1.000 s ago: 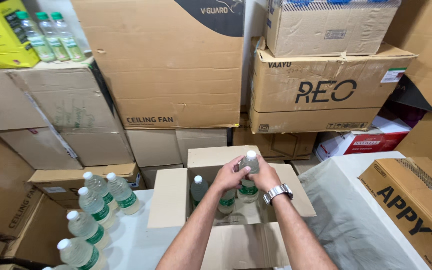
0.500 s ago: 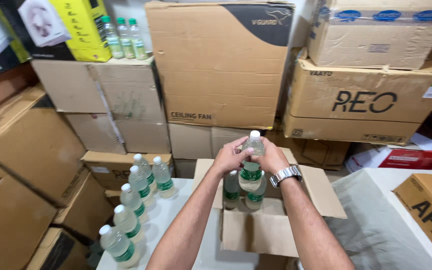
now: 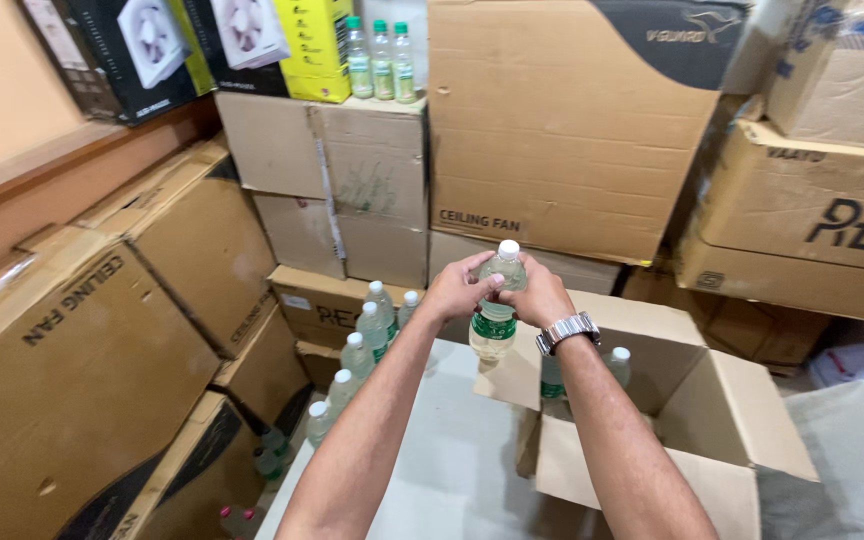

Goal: The person places several clear plastic bottles containing liquid into a cardboard box, seals the box with adhesive tape by hand, and then lifts the box to place it on a stack of other boxes.

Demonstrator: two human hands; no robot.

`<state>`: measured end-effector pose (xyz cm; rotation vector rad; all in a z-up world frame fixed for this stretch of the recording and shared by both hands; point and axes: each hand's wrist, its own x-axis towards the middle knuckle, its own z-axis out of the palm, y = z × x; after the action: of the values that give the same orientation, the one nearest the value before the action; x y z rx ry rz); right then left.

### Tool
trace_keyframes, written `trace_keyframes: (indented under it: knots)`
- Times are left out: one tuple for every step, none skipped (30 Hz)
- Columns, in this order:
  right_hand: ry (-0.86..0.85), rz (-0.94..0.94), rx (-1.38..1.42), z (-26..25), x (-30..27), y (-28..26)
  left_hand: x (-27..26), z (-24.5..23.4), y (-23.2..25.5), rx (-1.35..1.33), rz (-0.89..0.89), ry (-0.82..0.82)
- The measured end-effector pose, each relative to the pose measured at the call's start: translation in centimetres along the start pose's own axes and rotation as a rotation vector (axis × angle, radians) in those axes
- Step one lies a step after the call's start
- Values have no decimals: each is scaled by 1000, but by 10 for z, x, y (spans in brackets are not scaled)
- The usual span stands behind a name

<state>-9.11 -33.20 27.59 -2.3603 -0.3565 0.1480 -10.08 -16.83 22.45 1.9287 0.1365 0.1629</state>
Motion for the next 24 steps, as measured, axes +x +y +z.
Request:
trace_keyframes:
  knots:
    - [-13,-3,3,8,1,-8,1,-9,-6,2,-11,7]
    - [-23,2,15,17,2,-15,1,-18,-13,21,-31,25]
    - [-29,4,27,25,3,-21,2,-25,-20,39,-47,43]
    - [-39,1,30,38,10,-18,0,-31,-29,42,-54,49]
    - [-40,-5,31,50,18,-17,-1,-38,-37,46,-67,52]
    - [-41,-11,31,61,27,-16,-1,-46,-45,50,-81,54]
    - [-49,-12,34,71,24,-23,2,-50,-60,53,-88,58]
    - [-72,-14,-17,79,21,-30,6,-54,-75,-51,-78,52]
    - [-96,-15,-69,87,19,-37,10,-57,-89,-154,-67,45]
    - [-104,-15,-66,99,22,-35,4,-62,-93,-152,-75,48]
    - [-110,-12,-32,111,23,-33,-1,-67,-98,-211,-86,38]
    - [-117,-8,1,123,26,-31,-7,-71,-103,-271,-98,29]
    - [-124,-5,4,131,22,-33,-12,-73,-110,-269,-106,30]
    - [-132,6,20,140,19,-35,-17,-75,-117,-318,-123,55]
    - [-136,18,36,147,17,-37,-21,-77,-123,-368,-139,77]
    - [-140,22,37,158,20,-34,-25,-78,-129,-367,-144,76]
    - [-151,25,59,170,24,-30,-27,-80,-134,-384,-149,82]
    - [-163,29,82,181,28,-27,-29,-81,-139,-402,-154,89]
    - [-165,32,82,195,36,-19,-27,-80,-148,-402,-157,87]
    - [-171,48,100,208,43,-10,-25,-80,-157,-427,-206,93]
    - [-180,63,116,223,51,-2,-24,-78,-167,-454,-257,102]
    - [-184,65,115,230,55,2,-18,-76,-176,-455,-262,103]
    - [-201,69,120,239,60,5,-12,-74,-184,-476,-357,124]
    - [-217,73,124,247,64,8,-6,-73,-192,-497,-453,146]
